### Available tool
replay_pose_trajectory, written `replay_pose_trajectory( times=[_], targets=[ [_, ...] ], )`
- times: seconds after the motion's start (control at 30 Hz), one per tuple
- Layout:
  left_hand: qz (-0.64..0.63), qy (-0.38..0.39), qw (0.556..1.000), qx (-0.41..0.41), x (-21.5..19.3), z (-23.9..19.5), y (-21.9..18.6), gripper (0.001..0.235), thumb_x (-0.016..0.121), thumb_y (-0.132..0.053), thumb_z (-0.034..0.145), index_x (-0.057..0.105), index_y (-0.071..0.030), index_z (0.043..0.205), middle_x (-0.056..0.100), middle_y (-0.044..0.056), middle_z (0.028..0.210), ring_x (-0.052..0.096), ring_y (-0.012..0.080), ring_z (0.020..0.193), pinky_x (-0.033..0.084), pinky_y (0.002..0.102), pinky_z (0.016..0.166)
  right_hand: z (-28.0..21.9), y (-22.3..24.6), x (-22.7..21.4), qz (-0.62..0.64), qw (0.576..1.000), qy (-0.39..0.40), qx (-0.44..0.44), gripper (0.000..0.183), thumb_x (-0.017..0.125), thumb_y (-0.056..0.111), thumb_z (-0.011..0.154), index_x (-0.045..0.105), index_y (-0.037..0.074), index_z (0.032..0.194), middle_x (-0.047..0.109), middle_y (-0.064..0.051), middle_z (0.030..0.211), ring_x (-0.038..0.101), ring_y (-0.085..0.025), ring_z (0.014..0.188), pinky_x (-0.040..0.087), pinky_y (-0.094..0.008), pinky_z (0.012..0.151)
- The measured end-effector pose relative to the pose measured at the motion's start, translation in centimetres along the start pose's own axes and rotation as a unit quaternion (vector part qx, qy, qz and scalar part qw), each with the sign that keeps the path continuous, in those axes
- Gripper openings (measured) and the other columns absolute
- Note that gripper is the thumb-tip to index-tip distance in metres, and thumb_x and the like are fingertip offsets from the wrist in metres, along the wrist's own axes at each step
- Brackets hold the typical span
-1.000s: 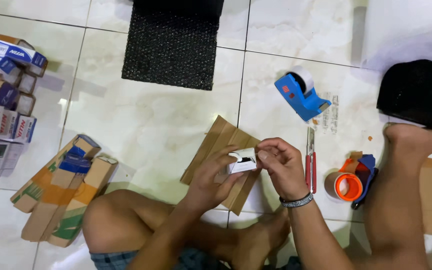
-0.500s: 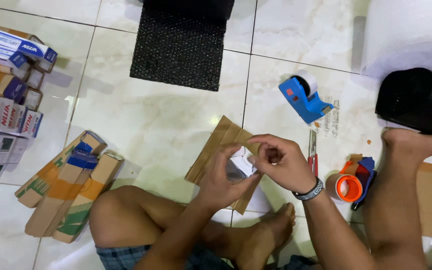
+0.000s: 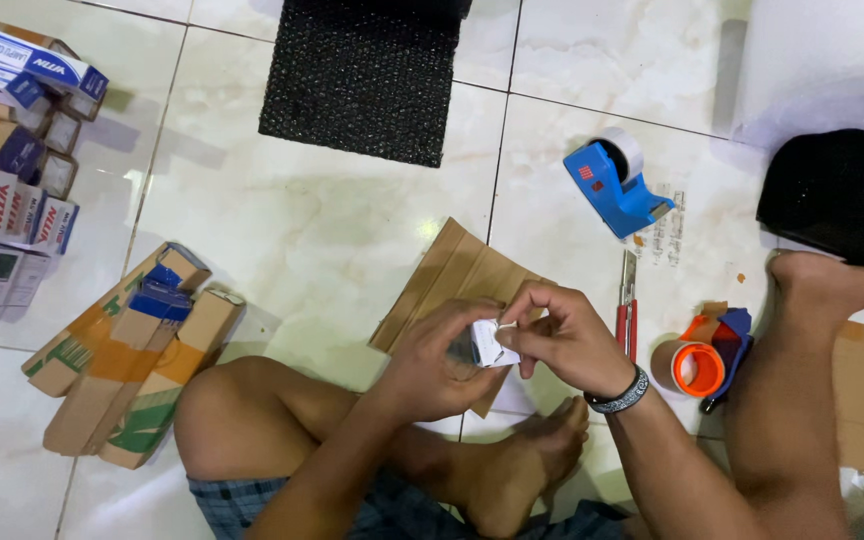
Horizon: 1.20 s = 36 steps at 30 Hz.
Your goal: The person cuts a piece of cardboard, places a small white box inside, and seals it with tape. They then wrap the sealed package in black bubble wrap and secure it with tape. Finally, they write on the wrapped package with a marker.
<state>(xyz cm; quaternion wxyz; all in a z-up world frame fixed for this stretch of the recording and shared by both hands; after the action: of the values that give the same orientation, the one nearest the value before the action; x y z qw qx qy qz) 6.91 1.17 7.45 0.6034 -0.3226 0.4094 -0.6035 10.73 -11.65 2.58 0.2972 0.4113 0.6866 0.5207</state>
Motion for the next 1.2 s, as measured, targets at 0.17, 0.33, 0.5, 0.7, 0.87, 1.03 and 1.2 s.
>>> replay_pose_trajectory(
  times=[0.17, 0.33, 0.5, 0.7, 0.87, 1.03, 1.2],
  targets=[
    [-0.001, 0.003, 1.000, 0.020, 0.0, -0.4, 0.1, 0.044, 0.077, -0.014, 0.070, 0.059, 0.004, 0.107, 0.064, 0.019, 0.100, 0.064, 0.0377, 0.093, 0.051, 0.042, 0.081, -0.4, -0.7, -0.2, 0.062, 0.998, -0.020, -0.002, 0.012, 0.067, -0.012, 0.070, 0.059, -0.009, 0.078, 0.052, -0.014, 0.062, 0.063, -0.023, 0.037, 0.052, -0.030, 0.034],
    [-0.002, 0.008, 1.000, 0.028, -0.1, 0.0, -0.7, 0.042, 0.077, -0.013, 0.071, 0.060, 0.005, 0.105, 0.065, 0.020, 0.100, 0.065, 0.0387, 0.093, 0.052, 0.043, 0.080, -0.7, -1.6, -0.1, 0.091, 0.992, -0.081, -0.033, 0.022, 0.072, -0.008, 0.069, 0.058, -0.008, 0.085, 0.048, -0.010, 0.059, 0.054, -0.016, 0.032, 0.047, -0.025, 0.029],
    [0.021, -0.007, 0.999, 0.032, 0.3, 0.0, -0.5, 0.038, 0.076, -0.016, 0.072, 0.061, 0.005, 0.101, 0.065, 0.019, 0.098, 0.066, 0.0368, 0.091, 0.053, 0.041, 0.078, -1.0, -3.1, -0.2, 0.168, 0.974, -0.149, -0.020, 0.034, 0.069, 0.000, 0.075, 0.053, -0.007, 0.104, 0.043, -0.006, 0.071, 0.053, -0.011, 0.040, 0.044, -0.020, 0.031],
    [0.210, -0.105, 0.968, 0.092, 1.4, -1.6, -0.8, 0.036, 0.062, -0.025, 0.085, 0.059, -0.002, 0.111, 0.054, 0.024, 0.117, 0.059, 0.0409, 0.095, 0.050, 0.046, 0.080, -1.0, -4.0, -0.5, 0.198, 0.959, -0.199, -0.027, 0.036, 0.068, -0.002, 0.075, 0.053, -0.004, 0.107, 0.044, -0.005, 0.070, 0.045, -0.007, 0.044, 0.037, -0.015, 0.031],
    [0.250, -0.044, 0.960, 0.114, 1.4, -1.6, -0.5, 0.032, 0.067, -0.026, 0.081, 0.065, -0.005, 0.105, 0.058, 0.020, 0.098, 0.061, 0.0361, 0.084, 0.052, 0.041, 0.075, -0.9, -5.8, -4.5, 0.194, 0.965, -0.176, -0.027, 0.031, 0.062, 0.017, 0.086, 0.057, -0.004, 0.107, 0.063, -0.017, 0.075, 0.066, -0.023, 0.055, 0.054, -0.027, 0.046],
    [0.063, 0.040, 0.997, -0.025, 0.2, -1.2, 0.0, 0.025, 0.044, -0.009, 0.092, 0.049, -0.002, 0.115, 0.055, 0.018, 0.122, 0.055, 0.0312, 0.114, 0.044, 0.042, 0.099, 0.6, -4.4, -23.8, -0.145, 0.888, -0.435, 0.042, 0.034, 0.065, 0.014, 0.082, 0.054, 0.014, 0.114, 0.056, -0.005, 0.111, 0.055, -0.017, 0.097, 0.051, -0.031, 0.076],
    [-0.061, -0.066, 0.992, -0.089, 0.0, -1.1, 1.4, 0.024, 0.045, -0.001, 0.084, 0.057, -0.006, 0.103, 0.060, 0.013, 0.114, 0.054, 0.0267, 0.109, 0.043, 0.040, 0.096, 5.0, -9.7, -28.5, -0.282, 0.888, -0.312, 0.188, 0.062, 0.068, 0.039, 0.074, 0.052, 0.013, 0.128, 0.054, -0.009, 0.121, 0.053, -0.020, 0.109, 0.042, -0.033, 0.093]
  ],
)
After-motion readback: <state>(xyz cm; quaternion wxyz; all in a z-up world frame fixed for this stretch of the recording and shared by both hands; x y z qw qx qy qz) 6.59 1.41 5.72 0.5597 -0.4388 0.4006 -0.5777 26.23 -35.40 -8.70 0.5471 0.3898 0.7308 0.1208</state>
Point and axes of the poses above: each hand's wrist, its own z-axis towards the middle knuckle, its own x-axis out of the palm, y = z × x, the point moved 9 cm from there along z, towards the middle knuckle
